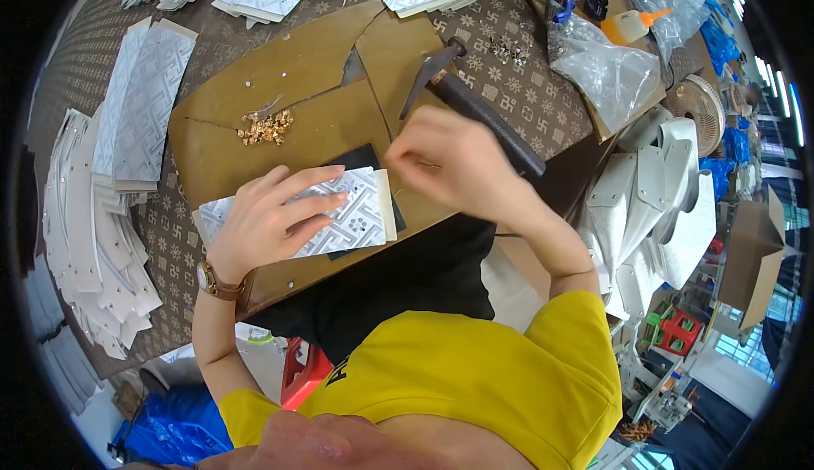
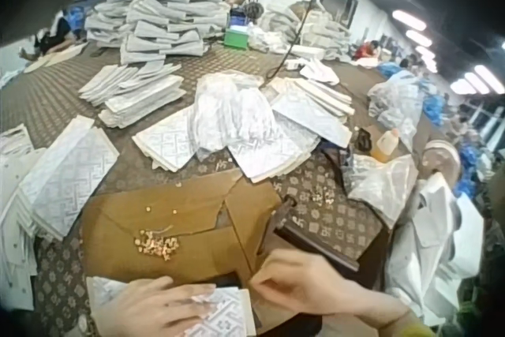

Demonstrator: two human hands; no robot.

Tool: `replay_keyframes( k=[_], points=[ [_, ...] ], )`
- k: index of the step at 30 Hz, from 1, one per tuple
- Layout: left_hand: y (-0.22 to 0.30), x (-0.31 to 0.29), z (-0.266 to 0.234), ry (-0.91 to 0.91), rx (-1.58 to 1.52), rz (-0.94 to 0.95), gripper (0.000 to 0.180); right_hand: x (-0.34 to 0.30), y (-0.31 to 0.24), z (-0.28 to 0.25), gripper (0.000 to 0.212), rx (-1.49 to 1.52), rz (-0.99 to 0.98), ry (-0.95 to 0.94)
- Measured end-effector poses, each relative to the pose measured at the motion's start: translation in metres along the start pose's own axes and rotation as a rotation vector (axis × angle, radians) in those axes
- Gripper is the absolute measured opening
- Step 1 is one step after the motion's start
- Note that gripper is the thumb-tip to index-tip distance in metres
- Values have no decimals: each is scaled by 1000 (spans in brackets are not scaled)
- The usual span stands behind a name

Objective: Assembling small metal fasteners into precut patterned material pieces using a hammer tool.

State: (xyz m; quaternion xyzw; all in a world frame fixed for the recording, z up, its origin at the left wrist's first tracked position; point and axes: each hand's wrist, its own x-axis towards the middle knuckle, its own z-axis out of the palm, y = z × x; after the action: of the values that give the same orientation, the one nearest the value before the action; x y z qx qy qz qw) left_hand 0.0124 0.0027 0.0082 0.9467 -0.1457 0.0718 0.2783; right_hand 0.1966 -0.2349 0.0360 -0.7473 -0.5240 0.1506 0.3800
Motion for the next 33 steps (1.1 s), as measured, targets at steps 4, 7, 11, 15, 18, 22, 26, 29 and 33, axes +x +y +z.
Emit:
replay_keyframes(
  k=[4, 7, 11, 15, 18, 22, 26, 29, 33],
  points=[
    [-2, 0, 3, 16, 16, 28, 25, 4, -8, 25, 10, 34, -47, -173],
    [-1, -1, 2, 18, 44, 33, 25, 10, -8, 32, 10, 7, -42, -183],
    [3, -3, 3, 10, 109, 47, 26, 18, -10, 33, 10, -29, 35, -264],
    [5, -4, 5, 14, 155, 65, 26, 43, -11, 26, 11, -82, 209, -400],
    [3, -4, 5, 13, 154, 57, 27, 41, -9, 20, 13, -15, 251, -404],
    [3, -8, 6, 21, 134, 25, 26, 20, 2, 1, 19, 21, 249, -109],
    [4, -5, 4, 41, 128, 51, 24, -10, 52, -7, 25, -602, 164, 286],
    [2, -5, 5, 51, 80, 52, 21, -16, 65, -12, 30, -818, 110, 334],
    [-1, -5, 9, 36, 41, 38, 19, -28, 44, -24, 33, -619, 177, 306]
  ],
)
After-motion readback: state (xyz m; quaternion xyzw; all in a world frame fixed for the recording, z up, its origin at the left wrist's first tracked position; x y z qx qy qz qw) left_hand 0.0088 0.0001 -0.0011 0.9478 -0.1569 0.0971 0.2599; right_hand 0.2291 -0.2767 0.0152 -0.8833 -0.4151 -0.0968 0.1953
